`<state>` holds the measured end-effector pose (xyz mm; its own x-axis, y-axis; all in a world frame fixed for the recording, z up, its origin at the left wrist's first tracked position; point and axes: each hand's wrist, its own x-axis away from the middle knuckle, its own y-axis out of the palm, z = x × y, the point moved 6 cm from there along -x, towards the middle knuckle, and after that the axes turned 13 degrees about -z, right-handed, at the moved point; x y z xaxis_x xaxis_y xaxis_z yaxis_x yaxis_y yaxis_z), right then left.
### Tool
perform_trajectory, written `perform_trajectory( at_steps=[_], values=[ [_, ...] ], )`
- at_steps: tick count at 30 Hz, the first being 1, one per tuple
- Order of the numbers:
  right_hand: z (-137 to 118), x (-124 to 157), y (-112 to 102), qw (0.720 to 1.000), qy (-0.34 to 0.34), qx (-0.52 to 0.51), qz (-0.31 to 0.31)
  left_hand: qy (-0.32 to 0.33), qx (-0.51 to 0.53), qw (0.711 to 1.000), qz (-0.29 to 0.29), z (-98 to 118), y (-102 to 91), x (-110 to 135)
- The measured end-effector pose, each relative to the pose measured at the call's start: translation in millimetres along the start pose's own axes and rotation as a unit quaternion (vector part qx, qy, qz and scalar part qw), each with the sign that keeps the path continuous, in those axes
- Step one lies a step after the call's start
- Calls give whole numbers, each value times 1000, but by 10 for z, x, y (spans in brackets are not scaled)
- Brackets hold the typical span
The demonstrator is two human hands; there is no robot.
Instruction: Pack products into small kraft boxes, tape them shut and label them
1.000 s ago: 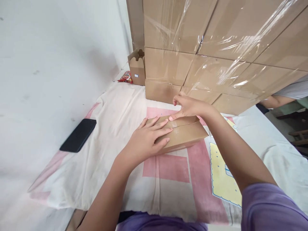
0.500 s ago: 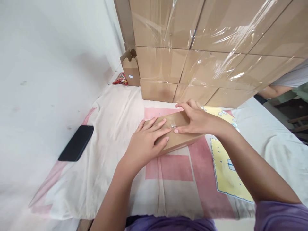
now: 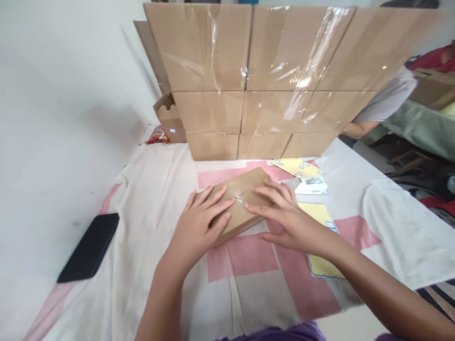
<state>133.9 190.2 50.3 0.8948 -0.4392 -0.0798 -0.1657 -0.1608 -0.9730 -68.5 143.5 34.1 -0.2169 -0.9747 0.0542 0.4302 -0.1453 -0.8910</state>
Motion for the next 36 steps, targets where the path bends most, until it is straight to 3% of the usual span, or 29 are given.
perform_trajectory(
  at_steps=[3, 5, 7, 10, 11, 13, 16, 21, 25, 32, 36],
  values=[
    [133, 369, -87, 995, -60, -17, 83, 29, -12, 999, -20, -90, -10, 3],
    [449, 561, -172, 992, -40, -8, 122, 53, -21, 998, -33, -139, -22, 2],
    [975, 677, -266, 987, 33, 6, 156, 79, -32, 996, -38, -161, -25, 0],
    [1978, 713, -344, 968, 159, -29, 191, 100, -45, 994, -26, -169, -7, -3],
    [2318, 687, -318, 961, 208, -51, 177, 102, -46, 994, -19, -174, 4, -4],
    [2835, 554, -166, 963, 248, -72, 72, 104, -46, 994, -7, -191, 35, -4],
    [3248, 397, 49, 960, 271, -48, -58, 104, -41, 994, -2, -238, 88, -1],
    [3423, 340, 131, 946, 311, -16, -96, 103, -30, 994, 10, -288, 117, 6],
    [3451, 351, 104, 932, 351, -13, -85, 101, -21, 995, 7, -270, 101, 9],
    [3412, 449, -51, 896, 435, -85, 32, 110, -15, 994, 7, -233, 62, 10],
    [3080, 549, -139, 880, 431, -162, 115, 101, 2, 995, 8, -249, 71, 15]
  ],
)
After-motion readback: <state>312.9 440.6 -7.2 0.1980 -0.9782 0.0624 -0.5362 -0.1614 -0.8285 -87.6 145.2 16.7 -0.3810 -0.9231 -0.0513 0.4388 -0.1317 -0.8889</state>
